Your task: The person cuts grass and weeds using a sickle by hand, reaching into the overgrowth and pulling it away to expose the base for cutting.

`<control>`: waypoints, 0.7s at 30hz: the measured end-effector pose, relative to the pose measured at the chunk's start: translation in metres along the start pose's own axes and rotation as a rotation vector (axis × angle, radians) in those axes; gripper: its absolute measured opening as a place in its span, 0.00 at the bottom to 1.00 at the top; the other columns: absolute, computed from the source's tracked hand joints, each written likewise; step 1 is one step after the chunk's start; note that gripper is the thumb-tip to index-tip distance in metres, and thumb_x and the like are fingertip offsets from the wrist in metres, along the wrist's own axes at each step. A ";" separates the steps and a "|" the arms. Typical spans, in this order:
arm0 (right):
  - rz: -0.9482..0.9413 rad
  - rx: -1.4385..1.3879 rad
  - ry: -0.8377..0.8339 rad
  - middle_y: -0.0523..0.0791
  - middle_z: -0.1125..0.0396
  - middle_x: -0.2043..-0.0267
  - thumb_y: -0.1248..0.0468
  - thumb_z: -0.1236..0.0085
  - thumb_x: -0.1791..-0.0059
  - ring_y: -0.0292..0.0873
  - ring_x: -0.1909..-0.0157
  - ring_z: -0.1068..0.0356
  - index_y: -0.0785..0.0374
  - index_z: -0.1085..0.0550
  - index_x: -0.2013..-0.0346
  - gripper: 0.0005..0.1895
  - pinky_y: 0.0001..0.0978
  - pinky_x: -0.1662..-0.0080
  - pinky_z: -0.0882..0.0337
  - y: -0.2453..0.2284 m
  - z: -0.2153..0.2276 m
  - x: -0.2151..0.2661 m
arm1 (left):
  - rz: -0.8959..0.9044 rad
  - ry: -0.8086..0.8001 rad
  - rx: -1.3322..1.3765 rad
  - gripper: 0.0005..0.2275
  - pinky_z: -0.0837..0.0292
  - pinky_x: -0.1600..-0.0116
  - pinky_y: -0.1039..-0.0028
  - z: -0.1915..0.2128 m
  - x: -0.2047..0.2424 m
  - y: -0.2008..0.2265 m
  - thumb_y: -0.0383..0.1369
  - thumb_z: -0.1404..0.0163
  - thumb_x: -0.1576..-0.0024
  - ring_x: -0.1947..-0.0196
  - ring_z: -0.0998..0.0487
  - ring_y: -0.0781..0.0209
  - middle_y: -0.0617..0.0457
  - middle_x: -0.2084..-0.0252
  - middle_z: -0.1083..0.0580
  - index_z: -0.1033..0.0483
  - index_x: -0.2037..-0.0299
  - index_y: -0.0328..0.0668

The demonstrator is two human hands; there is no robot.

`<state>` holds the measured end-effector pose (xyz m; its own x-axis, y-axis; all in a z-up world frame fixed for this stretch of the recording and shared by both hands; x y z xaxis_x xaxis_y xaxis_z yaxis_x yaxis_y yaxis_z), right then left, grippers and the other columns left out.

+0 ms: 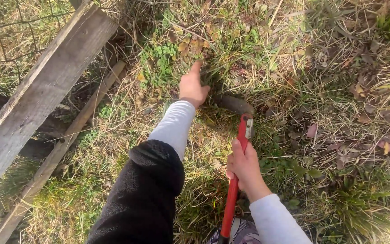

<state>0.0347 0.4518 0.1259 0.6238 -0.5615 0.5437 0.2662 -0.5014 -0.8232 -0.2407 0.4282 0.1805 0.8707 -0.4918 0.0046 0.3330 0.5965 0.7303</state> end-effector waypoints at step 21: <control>-0.044 -0.285 -0.085 0.37 0.56 0.84 0.53 0.57 0.40 0.32 0.87 0.60 0.58 0.39 0.67 0.16 0.26 0.87 0.55 0.032 0.040 0.088 | 0.685 -0.486 -0.193 0.35 0.20 0.59 0.76 0.097 0.313 -0.115 0.15 0.63 0.40 0.65 0.22 0.61 0.46 0.43 0.33 0.52 0.25 0.63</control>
<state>0.1277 0.4126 0.1410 0.6789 -0.4838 0.5523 0.0849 -0.6954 -0.7136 -0.0415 0.1441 0.1640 0.6653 -0.1751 0.7257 -0.1144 0.9367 0.3309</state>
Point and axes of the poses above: each hand's wrist, its own x-axis away from the middle knuckle, its own z-axis out of the back of the hand, y = z × x, the point moved 9 cm from there along -x, towards the middle knuckle
